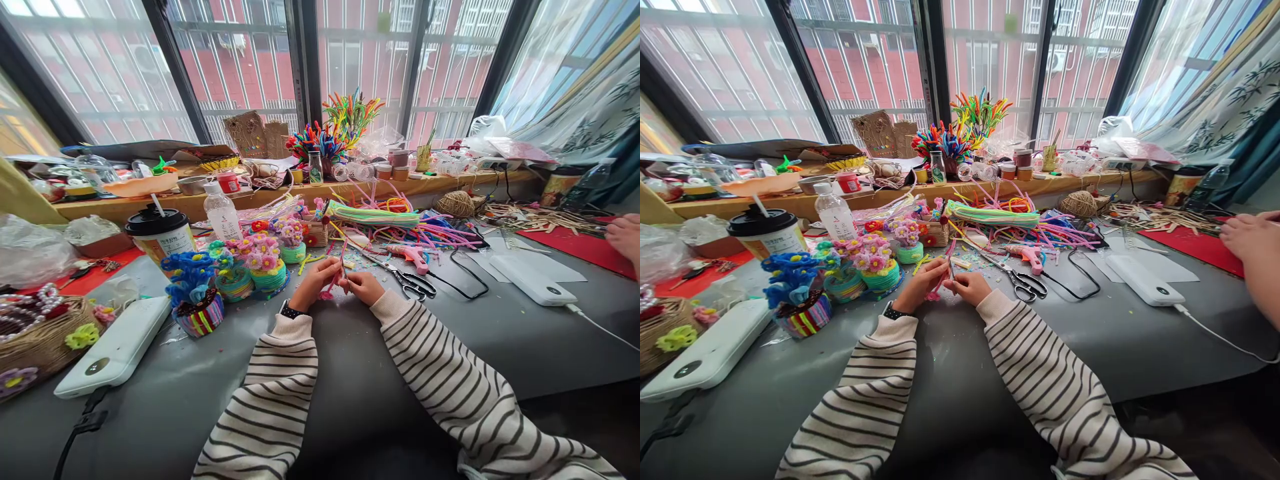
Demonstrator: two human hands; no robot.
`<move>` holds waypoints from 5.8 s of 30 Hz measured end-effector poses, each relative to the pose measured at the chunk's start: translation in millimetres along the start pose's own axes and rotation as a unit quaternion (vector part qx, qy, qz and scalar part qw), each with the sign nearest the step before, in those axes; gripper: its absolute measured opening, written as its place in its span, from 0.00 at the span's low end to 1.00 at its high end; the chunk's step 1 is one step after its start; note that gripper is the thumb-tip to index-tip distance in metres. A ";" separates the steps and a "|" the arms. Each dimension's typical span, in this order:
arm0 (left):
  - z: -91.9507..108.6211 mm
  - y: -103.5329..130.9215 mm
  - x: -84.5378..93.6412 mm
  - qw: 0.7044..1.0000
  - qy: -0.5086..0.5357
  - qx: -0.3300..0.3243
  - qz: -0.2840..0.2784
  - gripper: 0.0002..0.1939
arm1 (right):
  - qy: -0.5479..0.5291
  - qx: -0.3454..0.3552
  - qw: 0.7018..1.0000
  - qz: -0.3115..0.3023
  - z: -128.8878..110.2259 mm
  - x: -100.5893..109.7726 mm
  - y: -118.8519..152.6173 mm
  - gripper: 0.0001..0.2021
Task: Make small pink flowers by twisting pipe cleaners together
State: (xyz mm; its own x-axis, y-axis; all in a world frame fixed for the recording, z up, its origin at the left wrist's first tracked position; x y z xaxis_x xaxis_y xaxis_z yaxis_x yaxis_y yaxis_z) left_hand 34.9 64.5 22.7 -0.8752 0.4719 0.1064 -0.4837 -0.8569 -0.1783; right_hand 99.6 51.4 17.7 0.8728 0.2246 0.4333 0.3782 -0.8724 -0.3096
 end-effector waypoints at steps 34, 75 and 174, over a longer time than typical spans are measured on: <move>-0.1 0.7 1.0 1.000 0.002 0.004 0.000 0.11 | -0.031 -0.004 0.999 0.034 8.4 10.3 -3.3 0.35; -2.6 1.3 -6.6 0.999 -0.025 0.021 -0.036 0.09 | -0.065 -0.019 0.997 0.023 2.6 9.2 -3.2 0.34; -4.6 -0.3 9.9 0.998 -0.041 0.014 0.038 0.12 | -0.019 -0.007 0.997 -0.072 6.0 -10.1 -2.2 0.36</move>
State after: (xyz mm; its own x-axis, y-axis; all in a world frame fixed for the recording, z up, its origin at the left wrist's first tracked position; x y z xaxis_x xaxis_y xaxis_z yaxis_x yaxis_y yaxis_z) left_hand 26.3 70.4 19.3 -0.9050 0.3885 0.1732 -0.4152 -0.8953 -0.1615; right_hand 91.8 53.7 8.9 0.8209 0.3646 0.4396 0.4969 -0.8354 -0.2351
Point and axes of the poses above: each hand's wrist, its own y-axis away from the middle knuckle, its own x-axis out of the back of the hand, z = x × y, the point moved 9 cm from there along -y, towards the middle knuckle, and after that the axes turned 13 degrees about -y, right-handed, at the moved point
